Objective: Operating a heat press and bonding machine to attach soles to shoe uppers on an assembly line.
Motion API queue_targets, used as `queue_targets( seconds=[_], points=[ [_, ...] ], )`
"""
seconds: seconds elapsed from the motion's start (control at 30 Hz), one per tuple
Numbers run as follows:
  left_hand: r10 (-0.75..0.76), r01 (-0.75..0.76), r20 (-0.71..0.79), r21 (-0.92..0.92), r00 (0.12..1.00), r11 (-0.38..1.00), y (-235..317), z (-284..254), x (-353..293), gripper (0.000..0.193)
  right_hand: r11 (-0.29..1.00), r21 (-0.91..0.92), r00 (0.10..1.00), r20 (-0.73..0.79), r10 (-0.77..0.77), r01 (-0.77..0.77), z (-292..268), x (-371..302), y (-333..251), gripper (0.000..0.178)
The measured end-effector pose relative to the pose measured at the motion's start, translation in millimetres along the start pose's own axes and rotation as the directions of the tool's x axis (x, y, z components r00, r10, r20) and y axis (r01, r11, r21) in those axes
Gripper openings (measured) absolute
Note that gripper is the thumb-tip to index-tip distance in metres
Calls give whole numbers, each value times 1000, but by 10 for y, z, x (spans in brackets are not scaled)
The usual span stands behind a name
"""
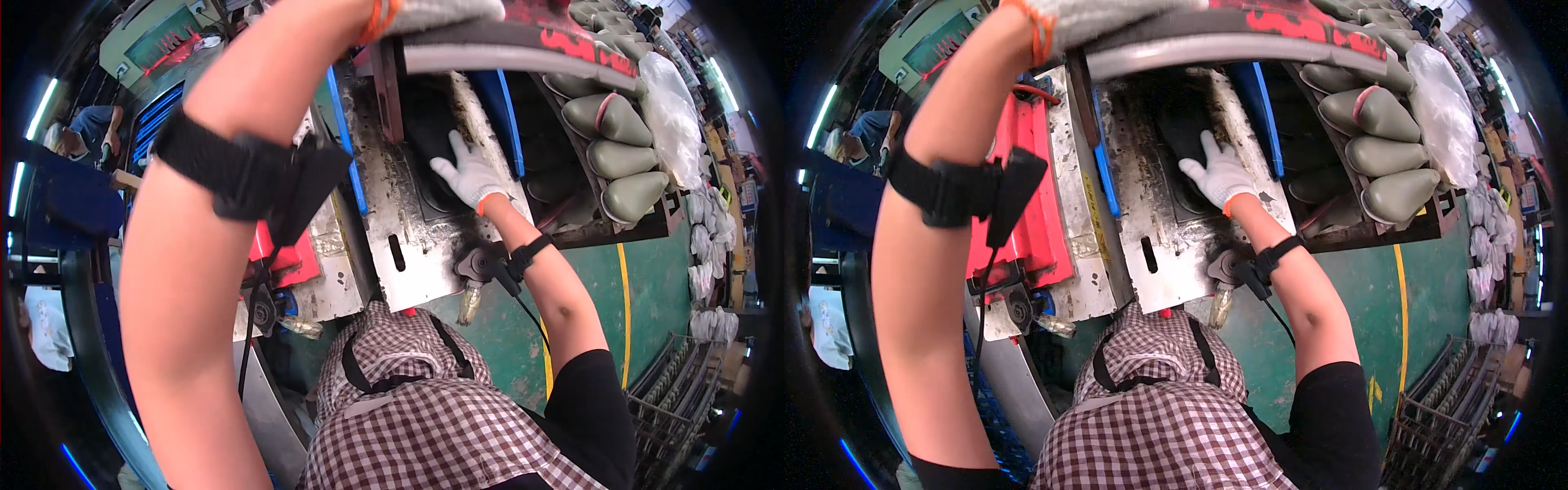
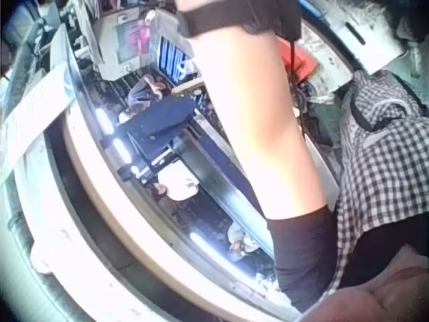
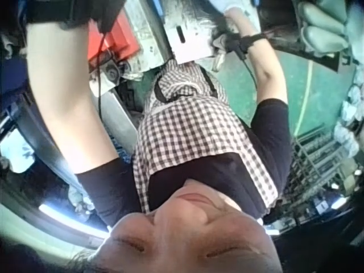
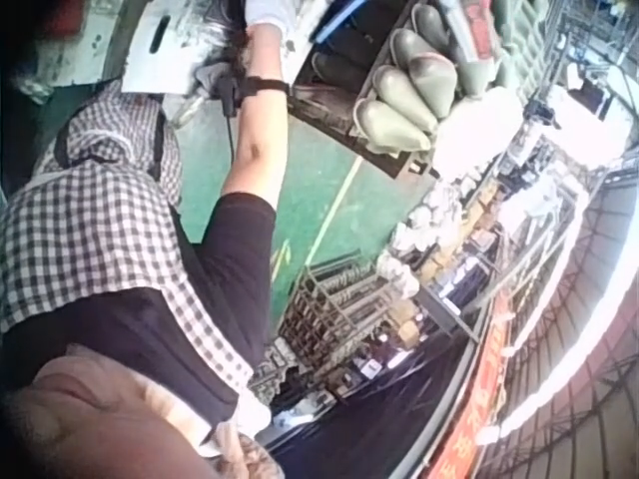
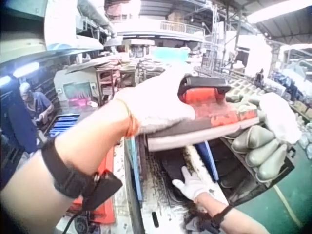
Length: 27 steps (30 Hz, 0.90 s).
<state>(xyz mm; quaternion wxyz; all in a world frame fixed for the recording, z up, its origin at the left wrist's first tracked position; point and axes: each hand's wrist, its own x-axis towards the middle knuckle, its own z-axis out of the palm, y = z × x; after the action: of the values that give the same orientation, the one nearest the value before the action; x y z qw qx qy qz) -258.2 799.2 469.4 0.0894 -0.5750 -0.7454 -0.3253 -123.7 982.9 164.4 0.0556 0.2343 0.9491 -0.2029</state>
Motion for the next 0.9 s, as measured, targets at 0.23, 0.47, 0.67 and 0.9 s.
queue_targets(
  seconds=[0.23,0.47,0.67,0.9],
  points=[
    [106,-86,-178,115,978,990,340,797,-674,64,920,392,942,-315,114,20,-52,-892,932,68],
    [151,-133,-124,140,981,981,282,1901,-1608,47,609,696,800,-83,594,-380,928,-2261,1206,37],
    [301,-237,-247,260,921,936,75,2654,-2142,40,-326,856,867,469,166,-401,1162,-2714,765,47],
    [184,-211,115,302,976,929,-45,2930,-2524,46,-383,718,766,642,41,-581,989,-2801,807,49]
  ],
)
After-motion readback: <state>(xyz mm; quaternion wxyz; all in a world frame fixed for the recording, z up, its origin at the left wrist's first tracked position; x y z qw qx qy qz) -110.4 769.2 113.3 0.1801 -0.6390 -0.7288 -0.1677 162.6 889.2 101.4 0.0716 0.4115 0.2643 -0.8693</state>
